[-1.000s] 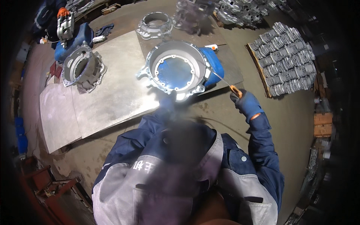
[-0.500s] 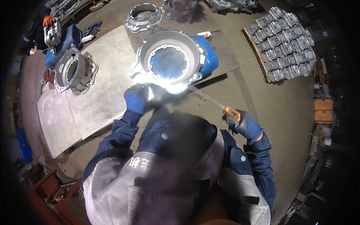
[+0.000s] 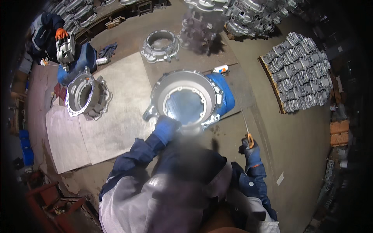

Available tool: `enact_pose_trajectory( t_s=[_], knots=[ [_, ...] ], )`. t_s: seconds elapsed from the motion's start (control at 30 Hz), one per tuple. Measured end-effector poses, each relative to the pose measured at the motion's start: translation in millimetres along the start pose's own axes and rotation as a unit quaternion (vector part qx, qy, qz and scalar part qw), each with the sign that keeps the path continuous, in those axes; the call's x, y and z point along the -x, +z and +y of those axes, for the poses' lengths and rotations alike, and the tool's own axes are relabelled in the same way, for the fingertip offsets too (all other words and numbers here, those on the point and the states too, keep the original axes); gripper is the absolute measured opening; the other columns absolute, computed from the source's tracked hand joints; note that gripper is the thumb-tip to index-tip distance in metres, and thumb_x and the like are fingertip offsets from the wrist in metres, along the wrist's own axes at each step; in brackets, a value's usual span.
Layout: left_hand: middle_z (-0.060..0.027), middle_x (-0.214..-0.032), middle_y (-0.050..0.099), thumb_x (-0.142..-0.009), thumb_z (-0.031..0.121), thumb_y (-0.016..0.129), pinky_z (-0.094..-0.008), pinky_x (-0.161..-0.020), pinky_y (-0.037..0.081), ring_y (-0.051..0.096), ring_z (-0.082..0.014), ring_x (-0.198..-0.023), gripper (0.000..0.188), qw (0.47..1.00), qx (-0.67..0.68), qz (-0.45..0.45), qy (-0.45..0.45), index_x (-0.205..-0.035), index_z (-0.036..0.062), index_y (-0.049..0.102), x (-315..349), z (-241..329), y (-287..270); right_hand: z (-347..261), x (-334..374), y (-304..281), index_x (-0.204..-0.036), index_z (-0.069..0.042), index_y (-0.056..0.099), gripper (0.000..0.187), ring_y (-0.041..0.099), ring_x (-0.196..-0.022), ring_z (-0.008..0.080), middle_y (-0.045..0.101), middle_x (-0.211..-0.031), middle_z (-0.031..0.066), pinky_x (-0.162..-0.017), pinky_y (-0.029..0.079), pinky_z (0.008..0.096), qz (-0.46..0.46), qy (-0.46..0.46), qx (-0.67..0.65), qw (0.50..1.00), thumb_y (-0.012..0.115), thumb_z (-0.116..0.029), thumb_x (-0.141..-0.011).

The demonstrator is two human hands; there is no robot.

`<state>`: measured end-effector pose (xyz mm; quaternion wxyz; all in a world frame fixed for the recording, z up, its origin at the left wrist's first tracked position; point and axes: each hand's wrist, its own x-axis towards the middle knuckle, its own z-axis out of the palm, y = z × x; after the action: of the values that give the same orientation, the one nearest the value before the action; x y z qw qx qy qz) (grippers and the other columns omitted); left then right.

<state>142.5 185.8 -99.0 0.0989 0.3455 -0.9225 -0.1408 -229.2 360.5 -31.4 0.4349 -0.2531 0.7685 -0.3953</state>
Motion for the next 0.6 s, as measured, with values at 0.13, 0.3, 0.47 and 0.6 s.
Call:
enact_pose_trajectory(
  t_s=[0.13,0.3,0.47,0.6],
  knots=[
    [-0.0124,-0.090,0.071,-0.069,0.036,0.077,-0.0418,-0.077,0.054,0.067,-0.0328,-0.084,0.037,0.982,0.150,0.018,-0.112,-0.097,0.0134,0.073,-20.5,-18.0,-66.1,19.9,-4.6,15.0,-0.102,-0.001,0.060,0.027,0.058,-0.057,0.0135,0.060,-0.069,0.0050,-0.053,0.048,0.0282,-0.004,0.014,-0.004,1.000,0.067,-0.024,-0.091],
    [-0.0132,-0.084,0.072,-0.074,0.038,0.079,-0.0386,-0.069,0.055,0.069,-0.0295,-0.076,0.039,0.949,0.185,-0.021,-0.253,-0.098,0.0079,0.070,-65.8,-94.3,-139.5,32.9,-17.7,38.1,-0.104,-0.001,0.059,0.027,0.060,-0.058,0.0143,0.063,-0.072,0.0074,-0.052,0.049,0.0288,-0.003,0.067,-0.017,0.998,0.068,-0.023,-0.091],
    [-0.0129,-0.084,0.072,-0.085,0.019,0.069,-0.0347,-0.068,0.055,0.068,-0.0194,-0.073,0.023,0.777,0.508,0.086,-0.361,-0.098,-0.0006,0.070,-121.0,-184.1,-165.3,17.9,-15.3,46.0,-0.107,-0.002,0.061,0.025,0.062,-0.059,0.0164,0.064,-0.076,0.0079,-0.052,0.050,0.0303,-0.021,0.040,-0.070,0.997,0.068,-0.019,-0.091],
    [-0.0173,-0.089,0.071,-0.079,0.032,0.073,-0.0391,-0.070,0.055,0.068,-0.0261,-0.081,0.042,0.907,0.212,0.115,-0.344,-0.103,-0.0016,0.069,-187.4,-262.8,-171.9,34.6,-14.4,41.4,-0.106,-0.003,0.064,0.023,0.063,-0.063,0.0173,0.065,-0.080,0.0081,-0.056,0.052,0.0316,-0.016,0.060,-0.063,0.996,0.067,-0.020,-0.091]
  ],
)
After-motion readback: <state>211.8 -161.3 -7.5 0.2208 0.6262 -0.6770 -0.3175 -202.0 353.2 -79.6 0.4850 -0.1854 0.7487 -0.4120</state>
